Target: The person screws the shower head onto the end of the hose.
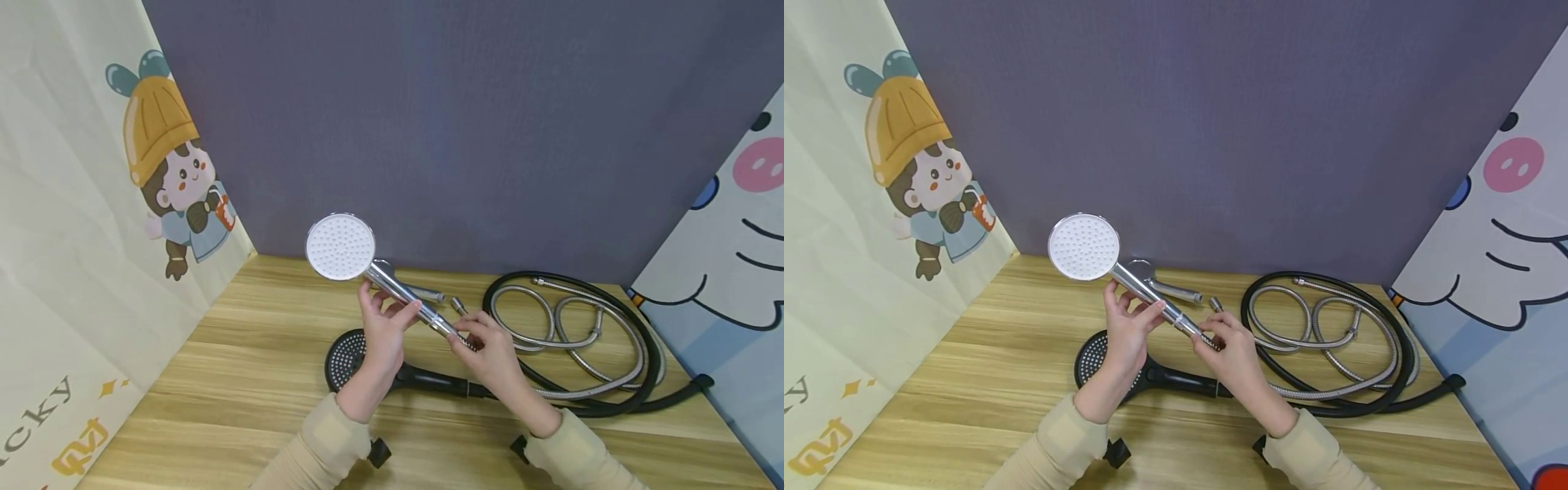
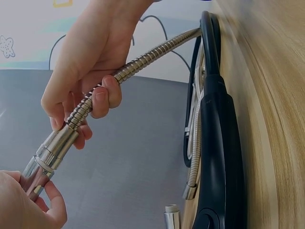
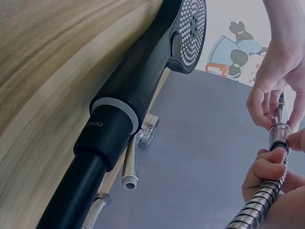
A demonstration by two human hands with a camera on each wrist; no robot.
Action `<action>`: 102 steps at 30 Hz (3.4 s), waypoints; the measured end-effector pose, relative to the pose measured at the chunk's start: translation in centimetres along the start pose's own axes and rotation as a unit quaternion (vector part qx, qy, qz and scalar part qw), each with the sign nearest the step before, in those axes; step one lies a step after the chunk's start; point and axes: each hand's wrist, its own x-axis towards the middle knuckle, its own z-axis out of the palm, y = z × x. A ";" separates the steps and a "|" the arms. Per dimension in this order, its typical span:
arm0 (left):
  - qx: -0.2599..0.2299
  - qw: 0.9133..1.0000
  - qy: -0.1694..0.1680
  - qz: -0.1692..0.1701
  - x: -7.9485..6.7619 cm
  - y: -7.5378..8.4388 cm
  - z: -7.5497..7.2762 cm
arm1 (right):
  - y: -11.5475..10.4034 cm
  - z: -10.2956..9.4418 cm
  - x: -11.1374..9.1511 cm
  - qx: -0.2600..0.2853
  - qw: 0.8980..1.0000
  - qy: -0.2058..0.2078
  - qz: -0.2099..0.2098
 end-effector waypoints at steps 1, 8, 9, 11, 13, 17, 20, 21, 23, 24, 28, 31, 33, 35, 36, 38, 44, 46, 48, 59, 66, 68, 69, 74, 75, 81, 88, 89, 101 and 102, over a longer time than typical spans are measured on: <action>0.000 1.000 0.001 0.000 0.0 0.0 0.0 | 0.0 0.0 0.0 0.001 1.000 0.000 0.001; -0.004 1.000 0.004 0.002 -0.1 0.0 0.1 | 0.0 -0.1 -0.1 0.008 0.999 -0.019 0.036; -0.005 1.000 0.004 0.002 -0.1 -0.1 0.1 | 0.0 -0.2 -0.1 0.010 0.999 -0.024 0.044; -0.006 1.000 0.003 0.003 0.0 -0.1 0.1 | -0.1 -0.2 -0.1 0.010 0.998 -0.026 0.052; -0.006 1.000 0.002 0.003 -0.1 0.0 0.1 | -0.2 -0.1 -0.1 0.005 0.998 -0.023 0.053; -0.008 1.000 -0.004 0.006 -0.1 0.0 0.1 | -0.2 0.1 -0.1 -0.002 0.999 -0.014 0.051; -0.012 1.000 -0.006 0.008 -0.1 -0.1 0.1 | -0.2 0.1 -0.1 -0.010 0.999 -0.010 0.052; -0.013 1.000 -0.006 0.008 -0.1 -0.1 0.1 | -0.2 0.2 -0.1 -0.012 0.999 -0.009 0.052; -0.015 1.000 -0.005 0.008 -0.1 -0.1 0.1 | -0.2 0.2 -0.1 -0.015 0.998 -0.009 0.055; -0.015 1.000 -0.005 0.009 -0.1 -0.1 0.1 | -0.2 0.2 -0.1 -0.015 0.998 -0.009 0.055; -0.017 1.000 -0.005 0.009 -0.1 -0.2 0.1 | -0.3 0.1 -0.1 -0.011 0.998 -0.010 0.056; -0.018 1.000 -0.004 0.007 -0.1 -0.2 0.1 | -0.2 0.1 -0.1 -0.007 0.998 -0.011 0.055; -0.018 1.000 -0.004 0.006 -0.1 -0.2 0.1 | -0.2 0.1 -0.1 -0.004 0.998 -0.013 0.055; -0.018 1.000 -0.005 0.006 -0.1 -0.2 0.0 | -0.2 0.1 -0.2 -0.001 0.998 -0.015 0.054; -0.018 1.000 -0.005 0.006 -0.1 -0.2 0.0 | -0.2 0.0 -0.2 0.001 0.998 -0.016 0.054; -0.017 1.000 -0.007 0.006 -0.1 -0.2 0.0 | -0.2 0.0 -0.2 0.002 0.999 -0.016 0.050; -0.011 1.000 -0.011 0.008 0.0 -0.1 -0.1 | -0.2 0.1 -0.1 -0.002 0.999 -0.010 0.033; -0.009 1.000 -0.011 0.008 -0.1 -0.1 -0.1 | -0.1 0.1 -0.1 -0.006 1.000 -0.008 0.029; -0.008 1.000 -0.012 0.008 -0.1 0.0 -0.1 | -0.1 0.2 0.0 -0.011 1.000 -0.006 0.028; -0.007 1.000 -0.011 0.008 0.0 -0.1 -0.1 | -0.2 0.2 0.0 -0.015 0.999 -0.014 0.026; -0.005 1.000 -0.008 0.007 -0.1 0.0 0.0 | -0.3 0.0 -0.1 0.010 0.999 -0.022 0.039; -0.005 1.000 -0.008 0.007 -0.1 0.0 0.0 | -0.4 0.0 -0.1 0.011 0.999 -0.023 0.046; -0.006 1.000 -0.008 0.006 -0.1 0.0 0.0 | -0.4 0.0 -0.1 0.009 0.999 -0.023 0.048; -0.005 1.000 -0.004 0.003 -0.2 -0.1 0.0 | -0.4 0.2 -0.2 -0.002 0.999 -0.020 0.051; -0.004 1.000 -0.003 0.003 -0.2 0.0 0.0 | -0.4 0.2 -0.2 -0.004 0.999 -0.019 0.050; -0.003 1.000 0.001 0.000 -0.2 0.0 0.1 | -0.2 0.3 -0.2 -0.013 0.999 -0.010 0.042; -0.002 1.000 -0.002 -0.002 -0.1 0.1 0.0 | -0.2 0.2 -0.1 -0.018 0.999 -0.006 0.036; -0.002 1.000 -0.002 -0.001 -0.1 0.1 0.0 | -0.2 0.2 -0.1 -0.018 0.999 -0.005 0.032; 0.000 1.000 -0.002 0.000 -0.1 0.1 0.0 | -0.2 0.2 0.0 -0.015 1.000 -0.004 0.021; 0.001 1.000 -0.001 -0.001 -0.1 0.1 0.0 | -0.2 0.2 0.0 -0.014 1.000 -0.005 0.023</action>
